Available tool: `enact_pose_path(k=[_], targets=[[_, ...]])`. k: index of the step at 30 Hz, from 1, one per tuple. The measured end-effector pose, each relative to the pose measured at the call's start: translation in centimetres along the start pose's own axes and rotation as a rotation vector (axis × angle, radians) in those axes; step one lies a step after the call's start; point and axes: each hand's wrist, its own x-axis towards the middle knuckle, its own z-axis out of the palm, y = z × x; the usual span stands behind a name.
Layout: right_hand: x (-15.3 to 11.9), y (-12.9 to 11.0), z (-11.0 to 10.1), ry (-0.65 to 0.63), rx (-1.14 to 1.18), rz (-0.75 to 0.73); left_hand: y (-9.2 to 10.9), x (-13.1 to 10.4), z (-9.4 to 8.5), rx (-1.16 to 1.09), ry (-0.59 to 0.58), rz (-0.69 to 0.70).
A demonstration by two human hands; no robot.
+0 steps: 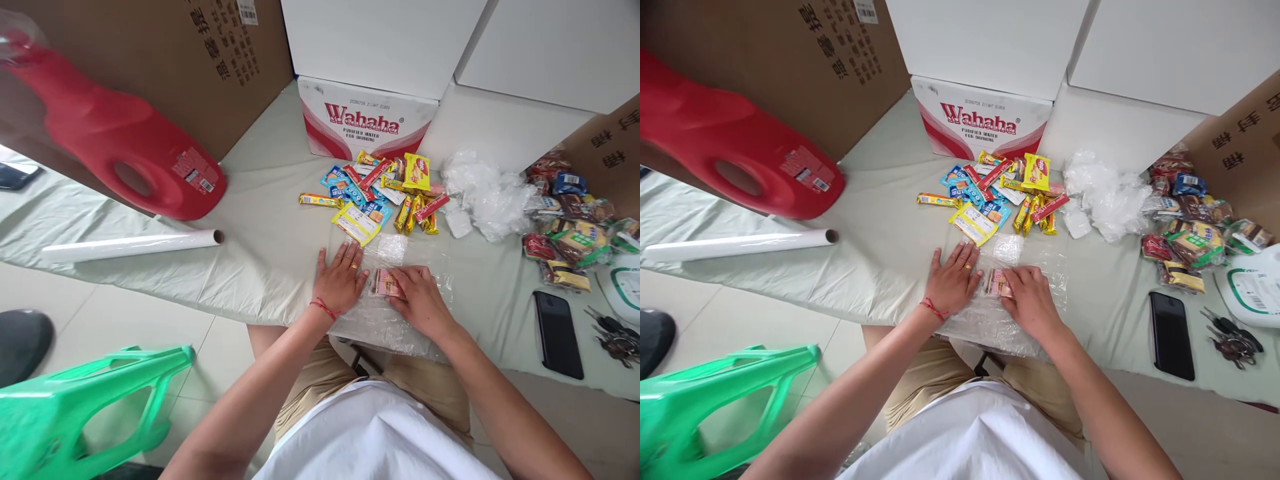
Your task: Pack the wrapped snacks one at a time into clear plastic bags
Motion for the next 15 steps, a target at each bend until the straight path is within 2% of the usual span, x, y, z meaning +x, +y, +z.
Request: enact_pose_path(k=[3,6,11,15], targets=[[-1.1,-0.4,-0.5,0.081,0.047,-0.031,0.1,-0.1,-0.1,-0.008,-0.004,-0.012],[-4.2,-1.3,-0.4,0.162,0.101,-0.105,0.4,-0.5,-0.2,-0.015,-0.006,-0.03],[-10.5,-2.3,2.4,0.104,0.054,-0.182,0.8,-1.9,-0.2,-0.032,0.0,-0.098],[-12.1,-1.6,3.9,0.178,0.078,-0.118,0.4,-2.3,-0.7,-0.051,-0.029,-0.131]])
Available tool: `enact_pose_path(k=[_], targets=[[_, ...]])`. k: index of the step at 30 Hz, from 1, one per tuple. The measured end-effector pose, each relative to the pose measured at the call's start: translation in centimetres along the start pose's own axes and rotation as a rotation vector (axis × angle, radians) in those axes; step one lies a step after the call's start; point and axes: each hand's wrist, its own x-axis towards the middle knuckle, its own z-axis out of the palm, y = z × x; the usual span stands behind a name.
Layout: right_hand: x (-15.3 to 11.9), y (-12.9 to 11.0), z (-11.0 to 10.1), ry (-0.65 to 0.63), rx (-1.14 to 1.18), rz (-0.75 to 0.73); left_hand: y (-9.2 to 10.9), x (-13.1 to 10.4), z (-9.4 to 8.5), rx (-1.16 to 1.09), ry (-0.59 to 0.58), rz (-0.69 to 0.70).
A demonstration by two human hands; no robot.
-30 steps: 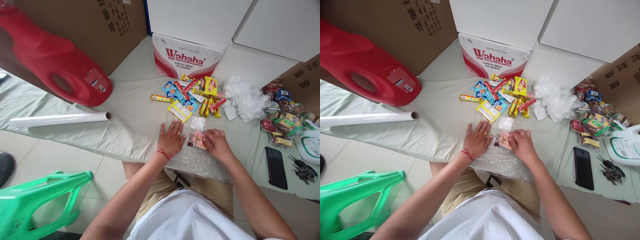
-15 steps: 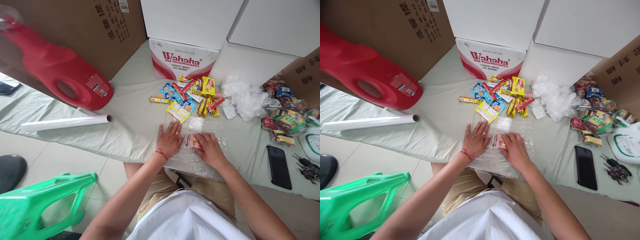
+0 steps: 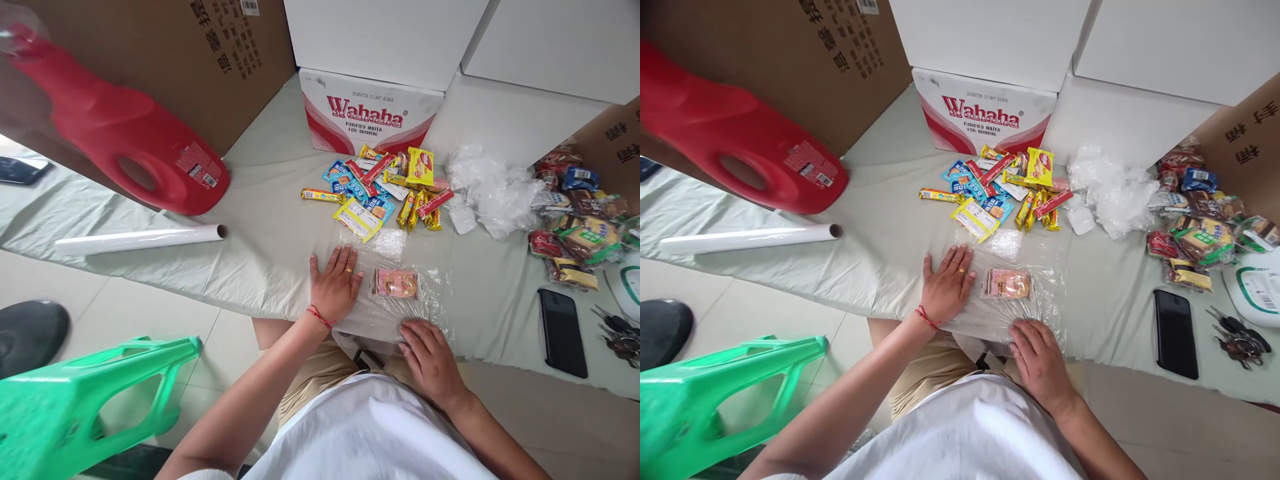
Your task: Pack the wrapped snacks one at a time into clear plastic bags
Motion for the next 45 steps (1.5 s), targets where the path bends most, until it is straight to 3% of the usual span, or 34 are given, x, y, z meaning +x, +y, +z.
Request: enact_pose_path(k=[3,7,14,18,22,25,31,36,39,42,45], targets=[[0.8,0.7,-0.4,0.019,0.047,-0.008,-1.0,0.3,-0.3,-0.007,-0.038,0.036],[3.1,1.3,-2.5,-0.02,0.149,-0.022,-2.6,0.5,-0.7,-0.006,-0.084,0.135],[10.7,3.0,-6.2,-0.126,0.192,0.054,-4.5,0.6,-0.7,-0.137,-0.084,0.185],[15.3,4.6,-5.9,-0.225,0.183,0.174,-5.5,0.0,-1.2,-0.286,-0.017,0.235],[17.6,5.6,-4.6,-0.342,0.209,0.34,-5.5,-1.6,-2.2,-0.45,-0.049,0.39],[17.9,5.9,-3.9,-0.374,0.167,0.379,-4.8,-2.3,-2.1,-0.493,-0.088,0.389],[17.6,6.9,-4.0,-0.359,0.215,0.385,-3.6,-0.7,-0.8,-0.51,-0.033,0.17],[17.1,9.7,-5.0,-0.388,0.33,0.418,-2.8,0.8,-0.9,-0.478,-0.002,-0.015],[16.4,10.7,-6.2,-0.312,0.283,0.452,-2.1,1.0,-0.8,-0.383,0.035,-0.107],[15.0,9.9,-7.5,-0.167,0.275,0.464,-1.6,1.0,-0.7,-0.317,0.064,-0.158],[12.8,9.0,-8.0,-0.132,0.339,0.428,-1.2,1.1,-0.7,-0.277,0.079,-0.171]])
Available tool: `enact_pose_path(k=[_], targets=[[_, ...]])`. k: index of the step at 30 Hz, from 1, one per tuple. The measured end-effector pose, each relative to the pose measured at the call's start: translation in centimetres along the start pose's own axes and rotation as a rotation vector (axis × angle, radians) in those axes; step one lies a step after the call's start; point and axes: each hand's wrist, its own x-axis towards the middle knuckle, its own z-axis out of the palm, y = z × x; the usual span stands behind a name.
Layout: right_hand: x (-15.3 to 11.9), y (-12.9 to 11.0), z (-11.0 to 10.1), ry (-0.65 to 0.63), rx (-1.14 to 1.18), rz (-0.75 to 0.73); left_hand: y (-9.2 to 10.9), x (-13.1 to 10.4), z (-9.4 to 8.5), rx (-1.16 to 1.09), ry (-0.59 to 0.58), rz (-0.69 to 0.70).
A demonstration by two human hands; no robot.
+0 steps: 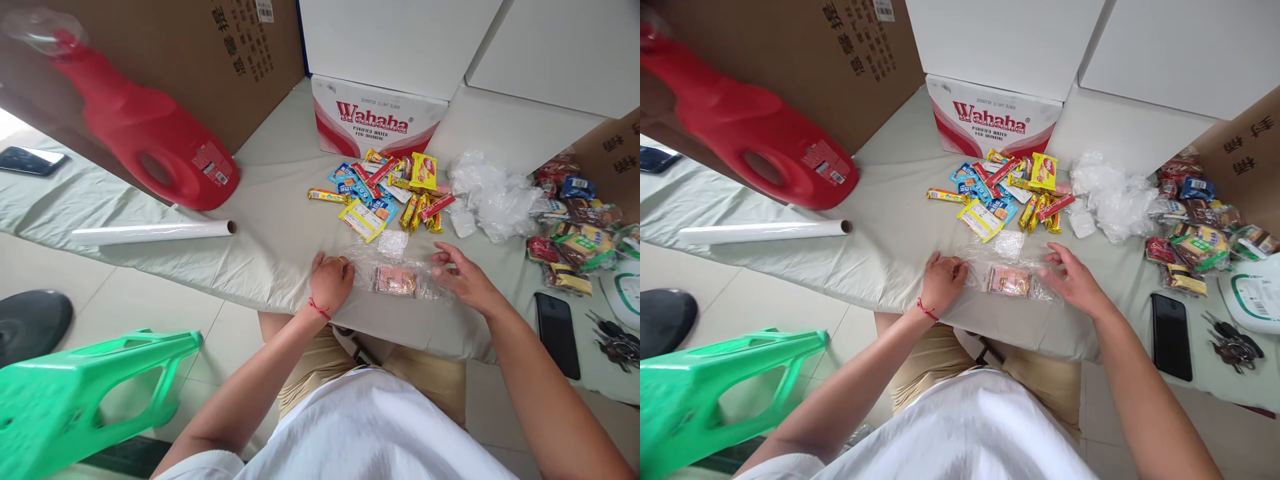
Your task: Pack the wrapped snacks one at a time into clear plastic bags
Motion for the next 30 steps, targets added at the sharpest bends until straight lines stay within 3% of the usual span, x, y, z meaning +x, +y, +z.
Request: enact_pose_path(k=[4,7,10,12,15,17,19,22,24,25,28,30], targets=[[-1.7,2.6,0.0,0.005,-0.085,0.109,0.2,0.2,0.2,0.032,0.011,-0.032],[-1.9,3.7,-0.4,0.27,-0.272,0.142,0.3,0.4,0.6,0.064,0.041,-0.064],[-2.4,1.3,0.3,0.507,-0.384,-0.062,0.4,0.4,1.2,0.067,0.096,-0.074],[-2.8,-1.5,1.8,0.437,-0.354,-0.296,0.3,0.3,1.5,0.042,0.133,-0.075],[-2.6,-4.8,5.5,0.084,-0.354,-0.562,-0.2,0.5,1.5,-0.021,0.167,-0.07],[-2.0,-5.5,7.7,-0.062,-0.44,-0.568,-0.8,0.7,1.1,-0.068,0.158,-0.095],[-1.3,-5.1,9.3,-0.112,-0.533,-0.518,-1.5,0.7,0.4,-0.089,0.191,-0.136],[-0.9,-4.2,10.3,-0.111,-0.601,-0.487,-1.7,-0.4,-1.0,-0.03,0.413,-0.139],[-0.9,-3.9,10.4,-0.108,-0.616,-0.495,-0.7,-2.0,-1.6,0.019,0.521,-0.054],[-1.0,-3.9,10.3,-0.109,-0.62,-0.498,0.1,-3.0,-1.7,0.024,0.509,0.029],[-1.2,-4.0,10.3,-0.125,-0.631,-0.493,3.0,-5.4,-0.8,-0.05,0.186,0.514],[-1.2,-4.0,10.3,-0.143,-0.635,-0.472,4.6,-5.9,0.3,-0.084,0.032,0.708]])
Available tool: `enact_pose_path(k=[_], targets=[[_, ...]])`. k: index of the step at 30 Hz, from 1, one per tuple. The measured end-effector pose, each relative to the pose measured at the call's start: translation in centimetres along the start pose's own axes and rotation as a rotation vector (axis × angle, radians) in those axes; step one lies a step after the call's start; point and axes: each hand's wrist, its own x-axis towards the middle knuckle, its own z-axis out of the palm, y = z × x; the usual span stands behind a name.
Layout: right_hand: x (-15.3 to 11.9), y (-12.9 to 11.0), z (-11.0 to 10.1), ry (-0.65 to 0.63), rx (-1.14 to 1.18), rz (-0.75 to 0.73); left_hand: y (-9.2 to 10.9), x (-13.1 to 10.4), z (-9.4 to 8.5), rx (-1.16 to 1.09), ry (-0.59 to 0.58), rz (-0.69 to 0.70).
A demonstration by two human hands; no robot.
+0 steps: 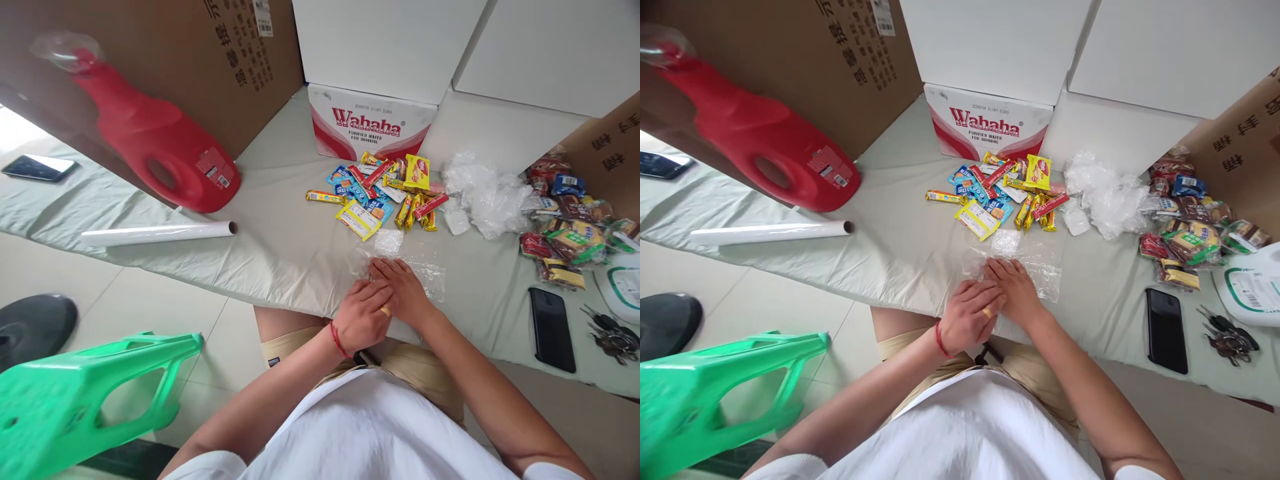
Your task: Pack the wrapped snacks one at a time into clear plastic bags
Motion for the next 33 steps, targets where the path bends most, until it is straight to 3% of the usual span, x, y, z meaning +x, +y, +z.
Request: enact_pose_path(k=[2,4,7,9,15,18,22,26,29,33], targets=[[0.0,0.1,0.0,-0.021,0.008,0.02,0.3,0.8,0.9,0.001,-0.021,-0.04],[0.0,0.1,-0.1,-0.022,0.014,0.026,-0.5,1.3,1.3,0.054,0.008,-0.204],[0.1,0.0,-0.3,-0.006,0.018,0.007,-2.2,1.4,0.9,0.146,0.036,-0.44],[0.1,-0.2,-0.3,-0.002,0.027,0.002,-3.0,1.2,0.5,0.177,0.041,-0.518],[0.0,0.6,-1.0,0.06,0.238,-0.006,-2.6,0.8,0.8,0.209,0.002,-0.531],[0.7,2.4,-2.5,0.21,0.406,0.12,-2.4,0.8,1.5,0.217,0.003,-0.545],[3.8,5.2,-4.0,0.373,0.241,0.308,-2.7,0.6,2.0,0.207,0.02,-0.557],[7.3,6.9,-4.0,0.195,0.086,0.342,-2.9,0.4,2.1,0.211,0.022,-0.545],[8.6,7.4,-4.1,0.048,0.061,0.285,-2.9,0.3,2.2,0.211,0.03,-0.535],[8.3,7.8,-4.9,0.031,0.084,0.14,-2.8,0.4,2.2,0.191,0.014,-0.546]])
